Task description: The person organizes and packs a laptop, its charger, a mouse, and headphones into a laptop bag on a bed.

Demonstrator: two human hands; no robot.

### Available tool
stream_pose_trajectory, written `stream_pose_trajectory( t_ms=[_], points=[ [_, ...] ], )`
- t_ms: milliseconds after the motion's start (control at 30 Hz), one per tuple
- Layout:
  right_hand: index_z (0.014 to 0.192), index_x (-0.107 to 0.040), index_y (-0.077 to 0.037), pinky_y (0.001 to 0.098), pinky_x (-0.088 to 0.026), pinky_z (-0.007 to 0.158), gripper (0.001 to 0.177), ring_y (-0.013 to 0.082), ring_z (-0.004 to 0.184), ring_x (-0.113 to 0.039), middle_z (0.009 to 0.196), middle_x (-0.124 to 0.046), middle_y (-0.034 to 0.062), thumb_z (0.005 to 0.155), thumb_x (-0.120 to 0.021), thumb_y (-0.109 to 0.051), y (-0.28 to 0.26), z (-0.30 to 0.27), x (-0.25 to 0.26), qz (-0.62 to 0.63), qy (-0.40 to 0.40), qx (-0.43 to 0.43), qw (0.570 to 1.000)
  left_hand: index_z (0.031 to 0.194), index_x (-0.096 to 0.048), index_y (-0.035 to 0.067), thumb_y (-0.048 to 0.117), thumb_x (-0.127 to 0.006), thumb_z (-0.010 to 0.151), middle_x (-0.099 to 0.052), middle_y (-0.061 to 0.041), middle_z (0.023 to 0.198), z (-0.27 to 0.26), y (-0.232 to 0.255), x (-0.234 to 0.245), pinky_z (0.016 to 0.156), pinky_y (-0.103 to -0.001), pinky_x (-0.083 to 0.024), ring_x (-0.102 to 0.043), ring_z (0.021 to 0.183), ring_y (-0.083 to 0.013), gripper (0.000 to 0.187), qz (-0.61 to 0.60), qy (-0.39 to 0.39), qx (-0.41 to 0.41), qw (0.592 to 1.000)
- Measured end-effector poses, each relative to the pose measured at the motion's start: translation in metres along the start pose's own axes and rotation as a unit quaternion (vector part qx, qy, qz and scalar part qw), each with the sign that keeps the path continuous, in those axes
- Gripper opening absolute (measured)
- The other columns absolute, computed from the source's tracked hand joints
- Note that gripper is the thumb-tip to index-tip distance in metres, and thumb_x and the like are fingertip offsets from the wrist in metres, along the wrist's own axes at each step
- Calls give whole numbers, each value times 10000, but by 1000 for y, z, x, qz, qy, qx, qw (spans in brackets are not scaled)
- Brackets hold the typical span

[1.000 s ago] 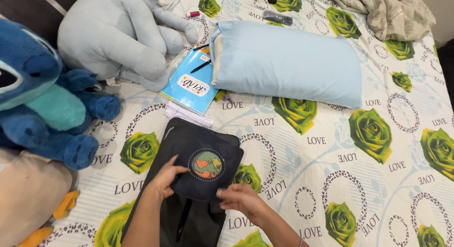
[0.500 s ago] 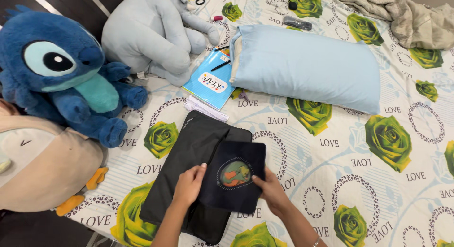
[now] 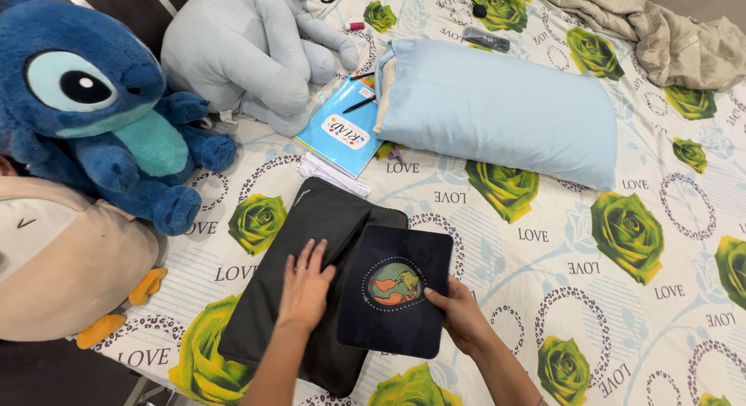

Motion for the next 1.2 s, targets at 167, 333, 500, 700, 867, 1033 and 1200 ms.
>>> stream_pose_trajectory(
  t_ms=[167, 333, 500, 700, 867, 1033, 1200],
  points=[
    [1406, -528, -107, 385, -583, 933, 478, 188, 1097, -690, 1280, -695, 86, 939, -562, -9, 3, 9, -24, 21, -41, -14, 999, 1485, -446, 326, 205, -684, 880, -95, -80, 1688, -7, -30, 25, 1186, -598, -246, -154, 1547, -300, 662, 21, -81, 44, 995],
    [1395, -528, -64, 416, -595, 922, 437, 227, 1094, -695, 1268, -688, 118, 963, -542, -4, 16, 32, -43, 36, -40, -18, 998, 1541, -297, 325, 171, -672, 890, -86, -76, 1688, -8, -29, 19, 1153, -561, -338, -234, 1519, -271, 767, -42, -104, 51, 992],
    [1395, -536, -66, 381, -595, 949, 447, 212, 1097, -695, 1271, -692, 101, 959, -542, 32, 39, 66, -61, 105, -60, 11, 993, 1563, -286, 279, 86, -644, 881, -78, -81, 1714, -7, -24, 2, 1117, -464, -429, -263, 1522, -288, 794, -71, -96, 42, 992],
    [1351, -539, -57, 411, -603, 911, 420, 237, 1055, -706, 1230, -700, 119, 938, -570, 12, 42, 77, -55, 91, -36, -23, 995, 1551, -299, 249, 139, -639, 885, -89, -87, 1688, -9, -11, 2, 1167, -509, -317, -202, 1526, -306, 755, -85, -118, 65, 987],
    [1334, -589, -12, 412, -573, 879, 417, 244, 997, -692, 1199, -710, 153, 917, -601, -18, -13, 44, 11, 42, 27, 14, 999, 1471, -417, 30, 205, -615, 897, -246, -197, 1633, -25, 26, 33, 1222, -543, -214, -230, 1526, -359, 632, -195, 86, 6, 977],
    [1331, -582, 6, 336, -558, 935, 377, 197, 1042, -685, 1219, -701, 137, 955, -561, -12, -72, -11, 76, 30, 121, 153, 980, 1531, -315, 38, 435, -731, 840, -111, -227, 1643, -25, 87, 25, 1222, -606, -43, -63, 1537, -365, 899, -151, -144, -63, 976],
    [1333, -580, 14, 336, -549, 941, 366, 190, 1056, -678, 1219, -696, 142, 969, -539, -2, -74, -28, 102, 34, 142, 167, 975, 1475, -400, 191, 33, -682, 804, -86, -227, 1654, -7, 106, 11, 1167, -657, -87, -61, 1525, -406, 744, -9, -73, -47, 996]
  ],
)
Point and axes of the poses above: each hand's wrist, its own z-axis towards the middle knuckle, its own x-axis out of the back of the hand, y = z × x, the point moved 6 cm from there along z, towards the middle knuckle
